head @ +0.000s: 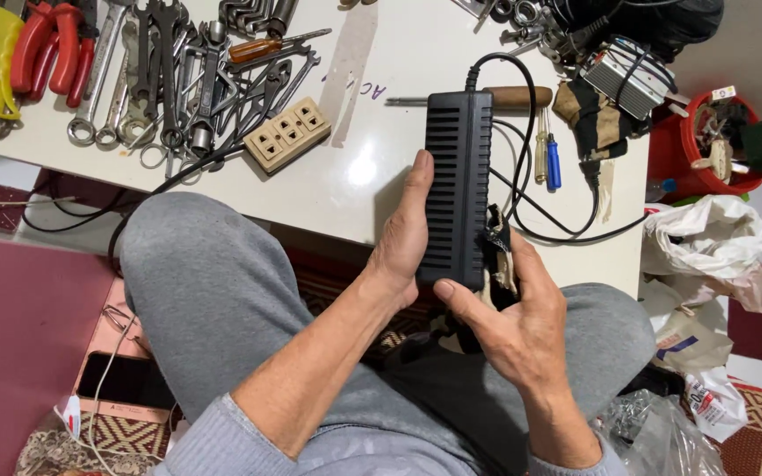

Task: Clean a power adapter by wiping it thoroughly with a cloth.

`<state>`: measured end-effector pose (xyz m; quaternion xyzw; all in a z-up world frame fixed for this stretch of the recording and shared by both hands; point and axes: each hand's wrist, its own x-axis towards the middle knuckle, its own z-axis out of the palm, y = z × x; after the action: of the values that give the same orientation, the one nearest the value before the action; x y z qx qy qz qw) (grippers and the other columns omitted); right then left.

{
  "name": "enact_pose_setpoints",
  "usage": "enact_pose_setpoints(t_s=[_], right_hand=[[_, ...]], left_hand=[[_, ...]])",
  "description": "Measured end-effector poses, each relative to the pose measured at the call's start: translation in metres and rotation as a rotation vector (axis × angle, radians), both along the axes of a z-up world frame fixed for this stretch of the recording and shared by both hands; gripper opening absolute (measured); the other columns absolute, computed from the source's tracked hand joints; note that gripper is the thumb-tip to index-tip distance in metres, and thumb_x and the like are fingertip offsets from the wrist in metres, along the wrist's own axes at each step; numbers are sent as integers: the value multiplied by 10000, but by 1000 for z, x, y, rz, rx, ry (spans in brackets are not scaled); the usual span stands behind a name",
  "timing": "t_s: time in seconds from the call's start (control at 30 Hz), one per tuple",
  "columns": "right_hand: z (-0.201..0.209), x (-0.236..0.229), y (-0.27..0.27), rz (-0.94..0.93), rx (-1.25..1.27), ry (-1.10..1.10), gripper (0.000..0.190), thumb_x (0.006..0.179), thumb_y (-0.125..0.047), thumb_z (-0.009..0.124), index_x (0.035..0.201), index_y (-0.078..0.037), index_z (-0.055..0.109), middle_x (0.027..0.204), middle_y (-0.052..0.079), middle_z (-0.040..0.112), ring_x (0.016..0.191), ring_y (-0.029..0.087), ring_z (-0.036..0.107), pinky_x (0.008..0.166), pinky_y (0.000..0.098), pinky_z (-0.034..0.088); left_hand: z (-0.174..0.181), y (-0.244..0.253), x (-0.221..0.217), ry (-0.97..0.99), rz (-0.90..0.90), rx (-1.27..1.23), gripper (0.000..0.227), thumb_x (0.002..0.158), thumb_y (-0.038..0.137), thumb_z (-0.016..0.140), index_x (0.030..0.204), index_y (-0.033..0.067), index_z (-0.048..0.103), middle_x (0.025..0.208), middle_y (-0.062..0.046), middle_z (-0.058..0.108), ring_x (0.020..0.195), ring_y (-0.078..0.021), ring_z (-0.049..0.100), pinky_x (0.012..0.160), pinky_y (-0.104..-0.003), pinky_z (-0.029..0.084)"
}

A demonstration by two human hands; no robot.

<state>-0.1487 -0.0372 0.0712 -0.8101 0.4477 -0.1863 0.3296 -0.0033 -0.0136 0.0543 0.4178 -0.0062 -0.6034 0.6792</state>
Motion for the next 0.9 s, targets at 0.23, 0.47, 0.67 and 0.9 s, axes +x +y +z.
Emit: enact_pose_setpoints(t_s=[0.23, 0.47, 0.67, 0.9], right_hand=[[-15, -4, 3, -71, 40, -56, 758, 696, -314, 844, 1375, -102, 585, 1122, 20, 726, 951, 102, 647, 899, 244, 508], [-23, -5, 4, -95, 136, -155, 835, 668, -234, 858, 1431, -105, 542, 1313, 40, 681, 1155, 113, 625, 1062, 260, 455], [-27, -8, 8, -66, 173, -204, 783, 676, -206, 870, 1394, -92, 581, 1183, 30, 734, 1034, 104, 665, 991, 249, 512], [-24, -19, -8, 93, 81, -142, 641, 715, -215, 858, 1309, -91, 653, 1181, 35, 706, 1049, 124, 644, 953, 252, 483]], left_hand=[[-36, -5, 3, 190, -24, 10, 945, 603, 738, 534, 1295, 106, 653, 1108, -115, 702, 965, -223, 672, 829, -367, 569], [-71, -6, 11, 229, -87, -28, 932, 479, 702, 665, 1180, 87, 678, 1148, -139, 710, 1072, -285, 678, 951, -472, 570], [-115, -11, 13, 369, -146, -224, 812, 517, 631, 841, 1066, 48, 710, 1009, -120, 739, 931, -278, 708, 855, -457, 594], [-104, -8, 18, 463, -188, -312, 808, 623, 645, 802, 1125, 21, 692, 1053, -160, 739, 930, -282, 719, 866, -434, 601]])
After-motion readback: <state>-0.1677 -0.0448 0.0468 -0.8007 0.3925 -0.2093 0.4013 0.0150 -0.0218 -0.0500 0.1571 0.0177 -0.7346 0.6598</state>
